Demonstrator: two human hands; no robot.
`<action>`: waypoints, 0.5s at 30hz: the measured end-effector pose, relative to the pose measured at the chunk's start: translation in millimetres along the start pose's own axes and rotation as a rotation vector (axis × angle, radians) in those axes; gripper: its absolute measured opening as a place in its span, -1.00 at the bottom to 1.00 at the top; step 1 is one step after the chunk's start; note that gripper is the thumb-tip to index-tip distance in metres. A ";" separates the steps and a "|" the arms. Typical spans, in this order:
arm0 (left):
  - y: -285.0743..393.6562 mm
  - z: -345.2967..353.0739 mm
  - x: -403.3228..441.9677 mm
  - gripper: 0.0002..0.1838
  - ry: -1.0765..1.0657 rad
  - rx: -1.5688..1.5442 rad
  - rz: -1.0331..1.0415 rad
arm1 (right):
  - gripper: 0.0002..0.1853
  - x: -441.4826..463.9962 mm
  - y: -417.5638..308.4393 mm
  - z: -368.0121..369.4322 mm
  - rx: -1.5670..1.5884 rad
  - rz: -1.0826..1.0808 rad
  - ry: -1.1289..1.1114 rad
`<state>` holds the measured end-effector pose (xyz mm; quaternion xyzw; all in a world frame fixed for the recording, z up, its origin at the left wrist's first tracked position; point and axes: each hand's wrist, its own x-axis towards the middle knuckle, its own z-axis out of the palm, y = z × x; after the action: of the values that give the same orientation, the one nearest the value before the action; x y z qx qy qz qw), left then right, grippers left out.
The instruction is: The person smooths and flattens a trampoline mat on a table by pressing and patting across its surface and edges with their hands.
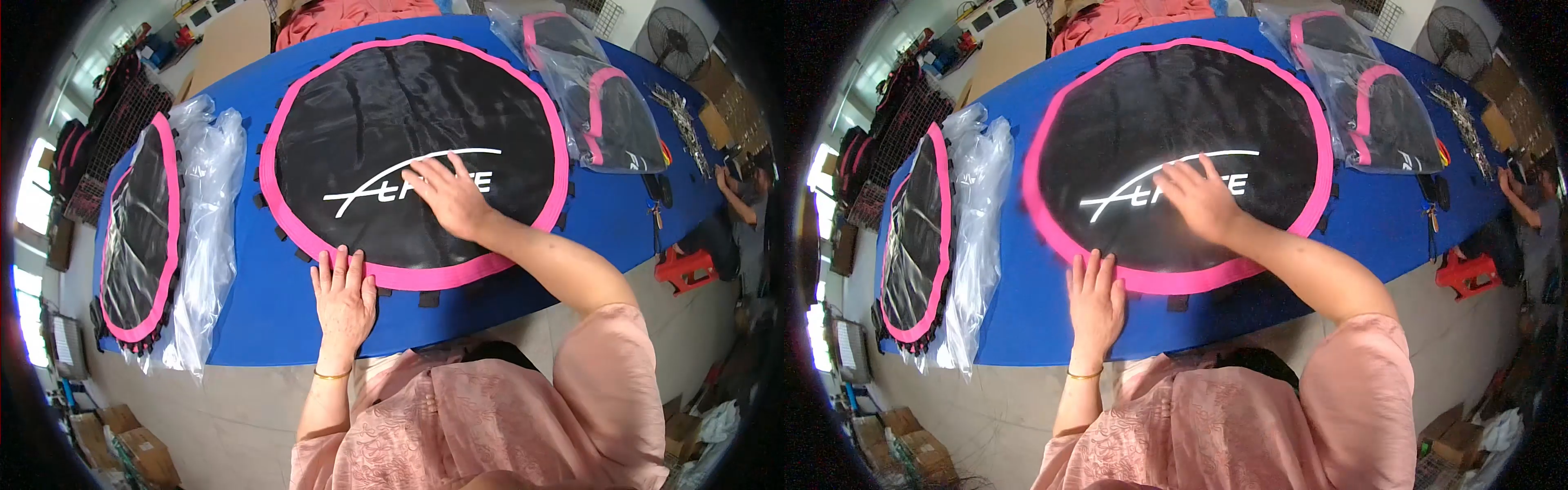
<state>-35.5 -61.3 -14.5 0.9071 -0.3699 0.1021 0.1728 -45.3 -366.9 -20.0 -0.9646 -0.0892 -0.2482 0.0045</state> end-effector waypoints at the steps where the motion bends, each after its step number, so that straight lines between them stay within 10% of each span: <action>1: 0.4 -0.5 -1.4 -0.53 0.017 -0.005 0.018 | -0.43 -5.3 -10.6 -4.1 0.009 -0.024 -0.002; 15: 8.6 -7.3 -25.1 -0.53 0.016 -0.079 -0.042 | -0.38 69.2 -111.3 30.2 0.251 -0.237 -0.128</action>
<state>-59.7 -48.2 -13.6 0.9064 -0.3530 0.0910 0.2135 9.3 -244.1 -17.2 -0.9529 -0.2328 -0.1721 0.0899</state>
